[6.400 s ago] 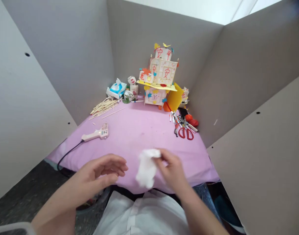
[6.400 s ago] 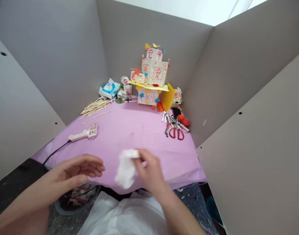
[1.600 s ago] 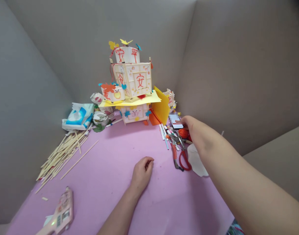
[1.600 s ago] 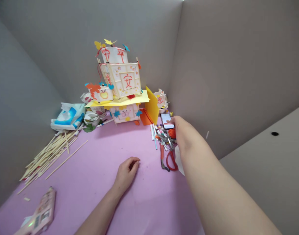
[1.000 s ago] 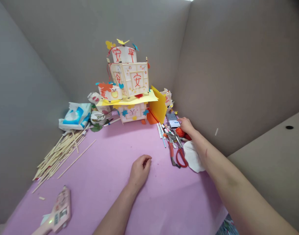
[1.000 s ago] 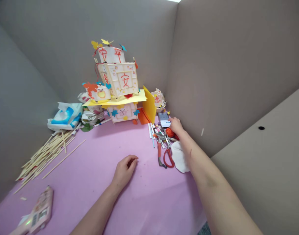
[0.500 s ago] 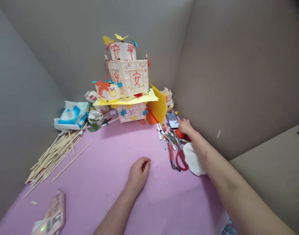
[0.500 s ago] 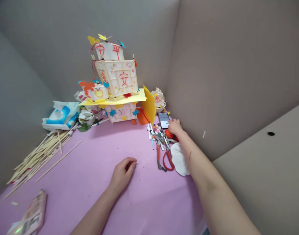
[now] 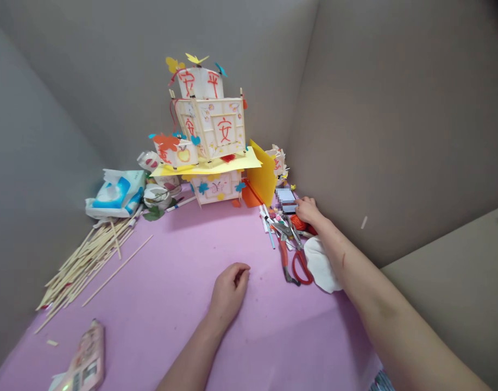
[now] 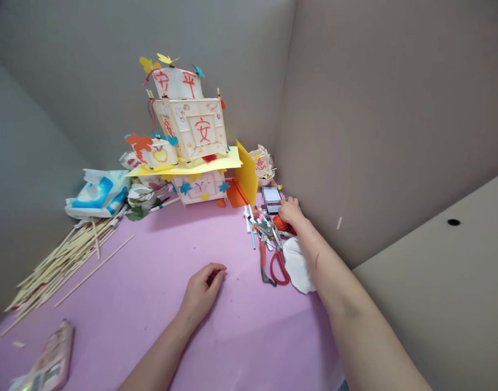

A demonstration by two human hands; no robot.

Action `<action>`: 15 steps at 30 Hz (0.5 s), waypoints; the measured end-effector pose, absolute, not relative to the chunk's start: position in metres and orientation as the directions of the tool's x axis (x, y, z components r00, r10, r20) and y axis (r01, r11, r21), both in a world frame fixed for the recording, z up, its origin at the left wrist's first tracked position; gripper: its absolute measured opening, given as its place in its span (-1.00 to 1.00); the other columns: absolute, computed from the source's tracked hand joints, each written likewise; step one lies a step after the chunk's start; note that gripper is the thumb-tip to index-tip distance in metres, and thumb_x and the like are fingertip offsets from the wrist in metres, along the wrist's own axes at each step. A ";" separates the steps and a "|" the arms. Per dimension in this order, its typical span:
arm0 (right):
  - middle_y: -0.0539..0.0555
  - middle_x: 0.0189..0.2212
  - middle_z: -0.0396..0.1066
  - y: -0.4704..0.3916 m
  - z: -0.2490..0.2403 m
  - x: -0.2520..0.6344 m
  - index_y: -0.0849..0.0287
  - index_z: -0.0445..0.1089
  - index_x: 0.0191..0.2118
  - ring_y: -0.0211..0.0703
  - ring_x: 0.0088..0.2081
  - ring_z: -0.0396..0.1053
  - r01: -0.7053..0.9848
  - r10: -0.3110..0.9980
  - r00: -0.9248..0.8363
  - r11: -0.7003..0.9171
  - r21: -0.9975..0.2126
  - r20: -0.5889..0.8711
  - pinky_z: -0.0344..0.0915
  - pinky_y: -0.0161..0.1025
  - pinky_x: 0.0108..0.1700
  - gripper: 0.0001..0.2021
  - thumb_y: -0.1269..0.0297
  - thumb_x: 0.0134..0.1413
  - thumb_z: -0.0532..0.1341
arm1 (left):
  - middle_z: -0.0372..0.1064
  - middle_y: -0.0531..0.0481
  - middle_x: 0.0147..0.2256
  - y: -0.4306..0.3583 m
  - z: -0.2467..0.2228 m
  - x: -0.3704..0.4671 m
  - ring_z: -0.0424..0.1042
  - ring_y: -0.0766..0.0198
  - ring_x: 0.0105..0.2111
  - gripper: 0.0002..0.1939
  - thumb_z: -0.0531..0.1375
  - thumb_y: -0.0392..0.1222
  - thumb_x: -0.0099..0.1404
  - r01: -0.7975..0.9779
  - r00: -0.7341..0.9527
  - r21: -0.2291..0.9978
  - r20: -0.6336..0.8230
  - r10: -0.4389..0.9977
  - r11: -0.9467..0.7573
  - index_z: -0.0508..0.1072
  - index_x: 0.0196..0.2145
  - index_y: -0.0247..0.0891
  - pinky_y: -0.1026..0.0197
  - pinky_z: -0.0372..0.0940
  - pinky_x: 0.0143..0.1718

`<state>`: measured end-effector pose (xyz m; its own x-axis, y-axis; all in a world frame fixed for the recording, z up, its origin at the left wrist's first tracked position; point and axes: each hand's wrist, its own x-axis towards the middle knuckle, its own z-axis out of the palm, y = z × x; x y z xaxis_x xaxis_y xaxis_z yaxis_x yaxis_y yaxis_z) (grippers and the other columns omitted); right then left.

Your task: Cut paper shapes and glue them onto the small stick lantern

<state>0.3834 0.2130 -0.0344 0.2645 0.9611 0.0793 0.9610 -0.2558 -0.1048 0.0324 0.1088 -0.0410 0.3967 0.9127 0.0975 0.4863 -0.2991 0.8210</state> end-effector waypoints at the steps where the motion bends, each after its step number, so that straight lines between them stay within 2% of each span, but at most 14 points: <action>1: 0.35 -0.09 0.35 0.213 -0.034 0.383 0.32 0.38 0.01 0.10 -0.01 0.20 0.961 0.961 0.263 -0.253 -0.113 0.087 -0.01 -0.12 0.06 -0.62 0.41 0.10 0.00 | 0.47 -0.03 -0.31 0.109 -0.041 0.033 0.42 0.24 -0.34 -0.79 0.03 -0.19 0.26 0.488 0.396 0.820 0.097 0.913 -0.299 0.45 -0.25 -0.22 0.20 0.28 -0.27; 11: 0.26 -0.03 0.37 0.238 -0.016 0.390 0.31 0.35 0.04 -0.05 -0.06 0.30 0.936 0.930 0.288 -0.223 -0.271 0.230 0.14 -0.27 -0.04 -0.59 0.46 0.14 -0.07 | 0.47 -0.03 -0.32 0.108 -0.042 0.032 0.41 0.25 -0.36 -0.78 0.02 -0.18 0.27 0.499 0.398 0.810 0.103 0.912 -0.309 0.45 -0.25 -0.21 0.19 0.28 -0.29; 15: 0.23 -0.04 0.38 0.261 -0.017 0.395 0.29 0.32 0.07 -0.08 -0.08 0.31 0.924 0.924 0.294 -0.209 -0.319 0.246 0.17 -0.28 -0.06 -0.56 0.50 0.08 -0.05 | 0.47 -0.02 -0.32 0.108 -0.042 0.032 0.41 0.26 -0.37 -0.78 0.03 -0.18 0.27 0.505 0.391 0.810 0.091 0.916 -0.297 0.45 -0.25 -0.21 0.20 0.28 -0.29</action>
